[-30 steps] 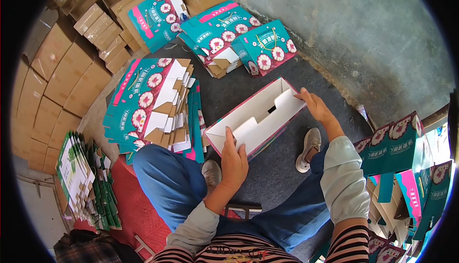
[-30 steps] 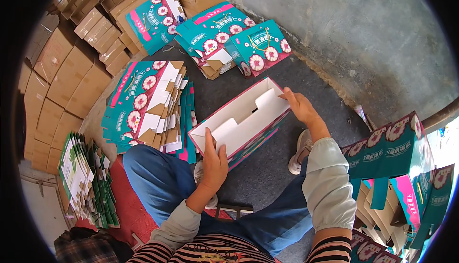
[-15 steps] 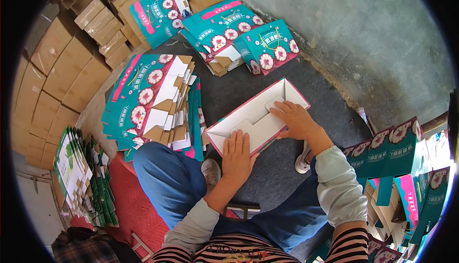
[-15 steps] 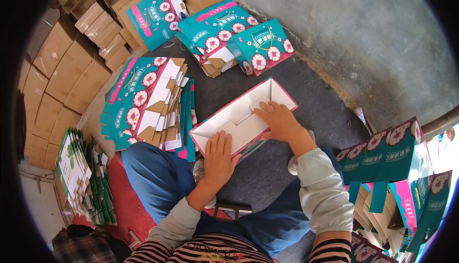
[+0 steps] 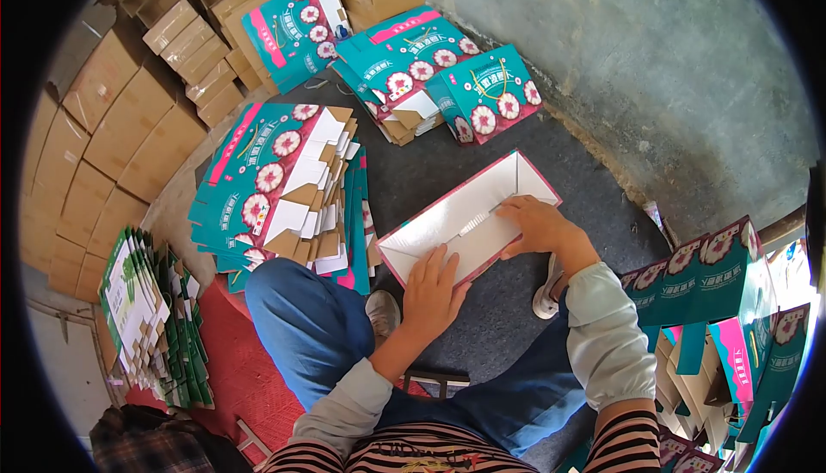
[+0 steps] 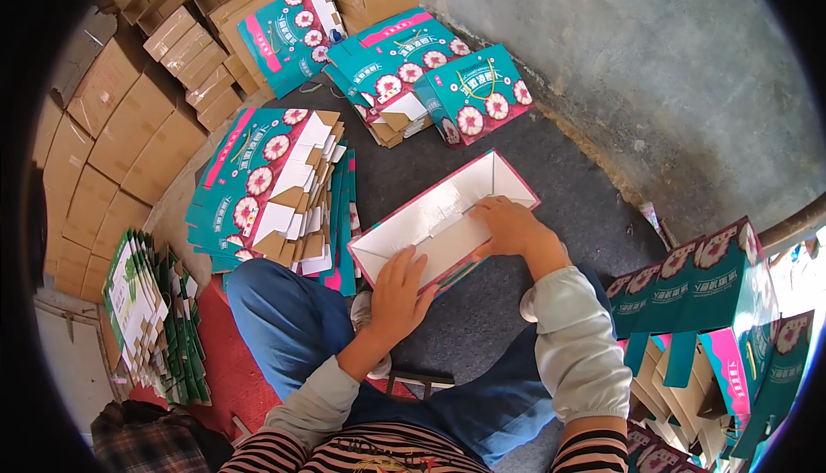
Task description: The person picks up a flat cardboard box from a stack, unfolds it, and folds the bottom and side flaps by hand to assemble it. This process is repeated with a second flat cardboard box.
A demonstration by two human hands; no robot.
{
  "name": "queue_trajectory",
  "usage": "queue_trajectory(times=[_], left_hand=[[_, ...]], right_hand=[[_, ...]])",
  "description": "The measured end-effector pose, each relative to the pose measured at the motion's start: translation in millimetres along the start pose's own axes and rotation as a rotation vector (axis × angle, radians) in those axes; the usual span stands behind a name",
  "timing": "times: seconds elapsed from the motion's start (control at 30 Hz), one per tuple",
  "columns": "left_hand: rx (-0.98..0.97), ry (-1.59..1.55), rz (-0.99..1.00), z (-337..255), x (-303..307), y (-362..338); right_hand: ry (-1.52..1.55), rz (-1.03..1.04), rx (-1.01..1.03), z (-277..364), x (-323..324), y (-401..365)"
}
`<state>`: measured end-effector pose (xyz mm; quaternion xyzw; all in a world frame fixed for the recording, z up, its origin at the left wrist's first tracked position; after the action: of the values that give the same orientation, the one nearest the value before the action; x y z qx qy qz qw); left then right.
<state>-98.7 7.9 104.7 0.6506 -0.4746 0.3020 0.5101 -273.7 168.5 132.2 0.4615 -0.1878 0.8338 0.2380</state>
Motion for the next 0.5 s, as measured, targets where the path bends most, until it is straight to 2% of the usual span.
queue_trajectory(times=[0.03,0.07,0.13,0.17,0.23,0.27,0.33,0.37,0.43,0.5], left_hand=[[-0.008,-0.031,-0.115,2,12,-3],[-0.017,-0.064,-0.224,6,21,-7],[0.254,-0.114,-0.262,39,24,-15],[0.391,-0.136,-0.287,59,24,-17],[0.873,-0.710,-0.022,108,7,-17],[1.103,-1.000,0.121,123,-6,-22],[1.449,-1.191,0.384,151,-52,-39],[1.619,-1.285,0.531,154,-68,-46],[1.593,-1.389,0.625,139,-69,-39],[1.544,-1.455,0.647,128,-64,-33]], right_hand=[[0.072,-0.033,0.001,1,7,-4],[0.141,-0.109,-0.087,-3,18,-7],[0.280,-0.258,-0.272,-14,41,-13],[0.222,-0.369,-0.296,-26,47,-16],[0.111,-0.594,-0.326,-59,49,-16],[0.175,-0.599,-0.348,-83,38,-11],[0.296,-0.608,-0.402,-124,18,-2],[0.435,-0.562,-0.443,-121,15,1],[0.705,-0.459,-0.522,-106,12,5],[0.781,-0.419,-0.641,-119,12,7]])
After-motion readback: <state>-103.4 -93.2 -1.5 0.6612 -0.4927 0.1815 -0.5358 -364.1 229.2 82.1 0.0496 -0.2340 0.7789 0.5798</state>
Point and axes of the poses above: each hand's wrist, its own y-axis towards the middle knuckle, its own x-axis out of the back of the hand, z = x × y, the point moved 4 cm from there along y, towards the middle knuckle, and after that the axes turned 10 degrees about y, right-handed, at the moved point
